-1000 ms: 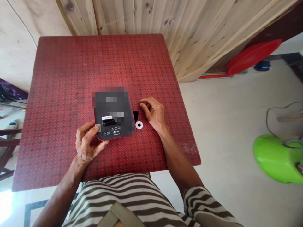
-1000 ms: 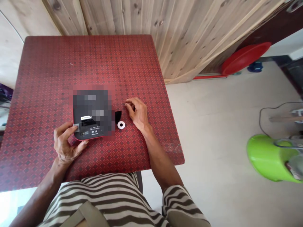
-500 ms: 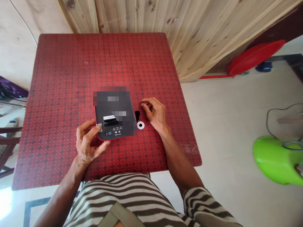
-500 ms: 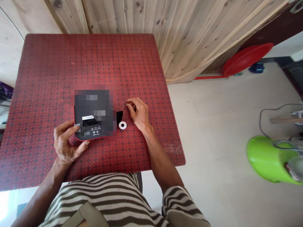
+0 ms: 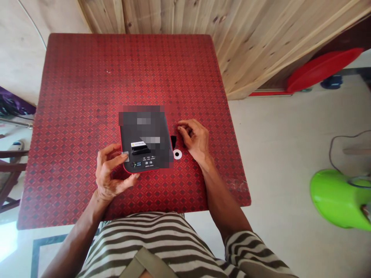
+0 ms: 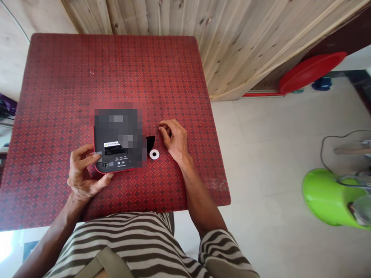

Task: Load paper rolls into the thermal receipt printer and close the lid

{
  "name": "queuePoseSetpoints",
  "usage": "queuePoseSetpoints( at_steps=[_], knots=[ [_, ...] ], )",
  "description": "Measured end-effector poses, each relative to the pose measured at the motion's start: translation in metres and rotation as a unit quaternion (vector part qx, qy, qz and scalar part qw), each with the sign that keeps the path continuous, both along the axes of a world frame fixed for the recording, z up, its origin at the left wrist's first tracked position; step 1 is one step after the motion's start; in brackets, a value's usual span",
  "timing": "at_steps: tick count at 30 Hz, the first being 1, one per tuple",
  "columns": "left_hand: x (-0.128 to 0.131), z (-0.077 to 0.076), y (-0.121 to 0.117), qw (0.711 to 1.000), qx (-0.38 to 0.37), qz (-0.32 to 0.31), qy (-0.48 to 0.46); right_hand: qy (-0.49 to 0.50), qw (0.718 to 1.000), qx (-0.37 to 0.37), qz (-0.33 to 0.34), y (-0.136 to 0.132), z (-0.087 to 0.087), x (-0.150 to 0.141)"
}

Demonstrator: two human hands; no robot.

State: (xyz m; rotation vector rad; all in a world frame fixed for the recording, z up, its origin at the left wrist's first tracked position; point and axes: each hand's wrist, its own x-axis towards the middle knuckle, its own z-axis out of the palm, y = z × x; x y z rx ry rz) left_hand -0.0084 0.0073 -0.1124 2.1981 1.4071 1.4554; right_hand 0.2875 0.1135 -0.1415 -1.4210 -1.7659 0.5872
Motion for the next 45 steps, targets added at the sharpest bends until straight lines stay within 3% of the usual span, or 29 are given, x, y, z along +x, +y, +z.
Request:
queuePoseSetpoints(
  at_steps=[6,9,12,14,16,19,22,25,33,38,45],
  knots=[
    [-0.001,0.002,-0.001,1.0,0.002,0.002,0.02,-0.011,1.0,-0.027,-0.002,-0.002,0.01,-0.001],
    [-0.002,0.003,-0.002,0.999,0.012,0.009,0.043,0.0,1.0,0.012,0.004,-0.009,0.035,-0.006],
    [-0.002,0.003,-0.003,0.998,0.029,0.014,0.055,-0.031,0.994,0.071,0.077,-0.016,0.073,-0.021],
    [-0.002,0.002,-0.003,0.997,0.037,0.015,0.061,-0.098,0.977,0.089,0.165,-0.017,0.097,-0.04],
    [-0.002,0.002,-0.002,0.997,0.041,0.014,0.063,-0.214,0.948,0.061,0.229,-0.012,0.117,-0.063],
    [-0.003,0.001,-0.002,0.997,0.043,0.01,0.068,-0.365,0.893,-0.019,0.262,-0.001,0.133,-0.096],
    [-0.004,0.001,-0.002,0.996,0.043,0.008,0.072,-0.43,0.86,-0.049,0.269,0.007,0.137,-0.117],
    [-0.004,0.001,-0.003,0.996,0.04,0.011,0.073,-0.444,0.847,-0.05,0.288,0.011,0.136,-0.123],
    [-0.004,0.0,-0.003,0.997,0.027,0.01,0.066,-0.433,0.847,-0.041,0.306,0.013,0.137,-0.113],
    [-0.003,0.001,-0.003,0.997,0.031,0.014,0.071,-0.403,0.862,-0.04,0.305,0.016,0.137,-0.102],
    [-0.004,-0.001,-0.003,0.997,0.027,0.015,0.068,-0.42,0.856,-0.041,0.298,0.019,0.134,-0.11]
  ],
)
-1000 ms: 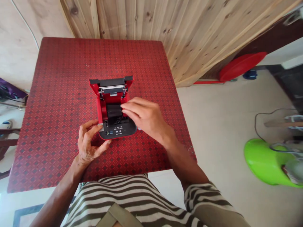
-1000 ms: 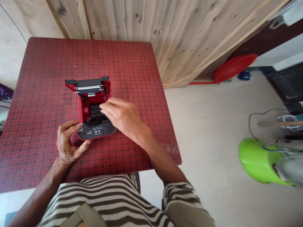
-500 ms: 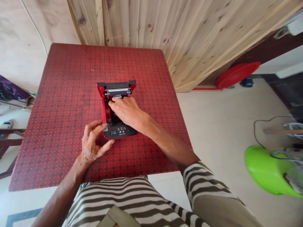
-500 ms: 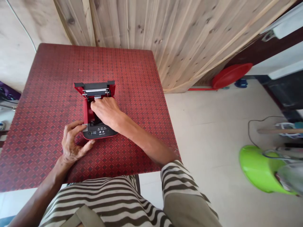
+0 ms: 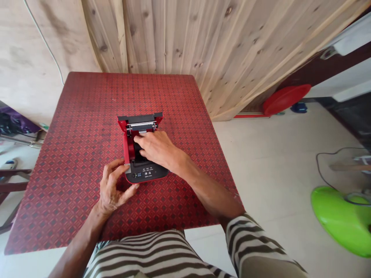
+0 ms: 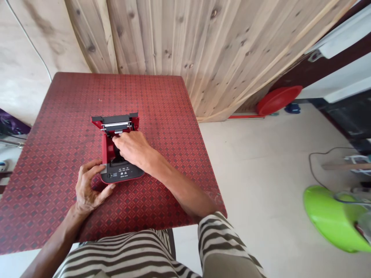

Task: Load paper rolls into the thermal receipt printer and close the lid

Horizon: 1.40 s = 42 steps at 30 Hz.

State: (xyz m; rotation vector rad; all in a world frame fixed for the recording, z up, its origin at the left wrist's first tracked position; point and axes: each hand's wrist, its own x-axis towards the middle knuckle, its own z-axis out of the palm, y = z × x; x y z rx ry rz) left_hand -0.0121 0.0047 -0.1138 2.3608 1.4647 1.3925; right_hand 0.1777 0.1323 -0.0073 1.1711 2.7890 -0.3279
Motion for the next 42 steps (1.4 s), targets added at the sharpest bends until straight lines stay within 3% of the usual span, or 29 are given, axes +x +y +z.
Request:
queuePoseSetpoints(
  at_steps=[9,19,24,34,38,42],
  knots=[
    [0.0,0.001,0.0,1.0,-0.002,-0.006,0.002,-0.003,0.999,-0.044,-0.001,-0.003,0.005,-0.003],
    [-0.001,0.001,0.001,1.0,-0.003,-0.01,-0.001,0.014,0.998,-0.029,-0.06,-0.013,0.003,-0.015],
    [-0.001,-0.001,0.002,1.0,-0.004,-0.006,-0.003,0.009,0.998,-0.034,-0.05,-0.01,0.0,-0.018],
    [-0.002,0.0,0.002,1.0,-0.005,0.005,0.012,-0.019,0.997,-0.072,-0.035,-0.006,0.022,-0.008],
    [-0.003,-0.002,0.001,1.0,-0.01,0.008,0.014,0.048,0.996,-0.06,-0.047,-0.017,0.032,0.006],
    [-0.003,-0.002,0.001,1.0,-0.013,0.006,0.011,0.251,0.964,-0.084,-0.038,-0.02,0.038,0.042]
  ],
)
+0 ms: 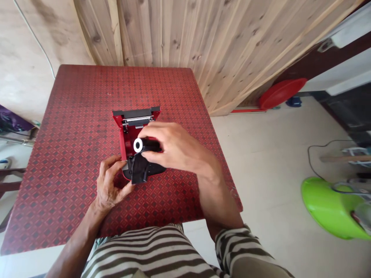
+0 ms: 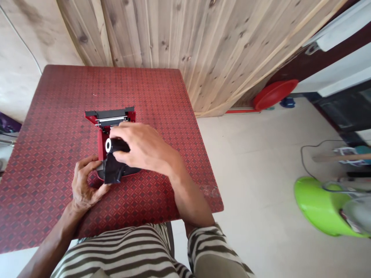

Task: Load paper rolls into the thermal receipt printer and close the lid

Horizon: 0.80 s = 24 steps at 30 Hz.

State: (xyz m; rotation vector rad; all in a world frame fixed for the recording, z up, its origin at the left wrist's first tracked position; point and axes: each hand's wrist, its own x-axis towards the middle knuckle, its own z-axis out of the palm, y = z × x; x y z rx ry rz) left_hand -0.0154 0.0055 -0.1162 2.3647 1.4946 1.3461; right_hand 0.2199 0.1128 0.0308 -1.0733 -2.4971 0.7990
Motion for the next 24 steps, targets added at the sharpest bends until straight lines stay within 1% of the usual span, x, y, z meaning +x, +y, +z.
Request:
queuePoseSetpoints(
  at_steps=[2,3,5,8,11,14,17,21,24],
  knots=[
    [0.0,0.001,0.0,1.0,0.002,-0.001,0.0,0.108,0.993,-0.038,-0.023,0.004,-0.003,0.022],
    [0.0,0.002,0.0,1.0,0.003,-0.002,0.0,0.152,0.985,-0.071,-0.042,0.007,-0.008,0.032],
    [0.0,0.003,0.0,1.0,0.005,-0.004,0.0,0.223,0.96,-0.143,-0.09,0.014,-0.021,0.05],
    [0.0,0.004,0.001,1.0,0.009,-0.009,0.001,0.29,0.919,-0.215,-0.16,0.025,-0.048,0.066],
    [0.0,0.003,0.001,1.0,0.015,-0.011,-0.002,0.315,0.898,-0.234,-0.199,0.034,-0.074,0.071],
    [-0.001,0.002,0.001,1.0,0.013,-0.008,-0.003,0.324,0.888,-0.21,-0.25,0.039,-0.095,0.069],
    [-0.001,0.002,0.001,1.0,0.007,-0.006,-0.002,0.305,0.895,-0.155,-0.288,0.039,-0.112,0.065],
    [-0.001,0.001,0.001,1.0,-0.002,-0.008,-0.003,0.269,0.911,-0.049,-0.31,0.037,-0.129,0.062],
    [-0.002,0.002,-0.001,1.0,-0.007,-0.008,-0.003,0.251,0.918,0.003,-0.306,0.036,-0.135,0.058]
  ],
)
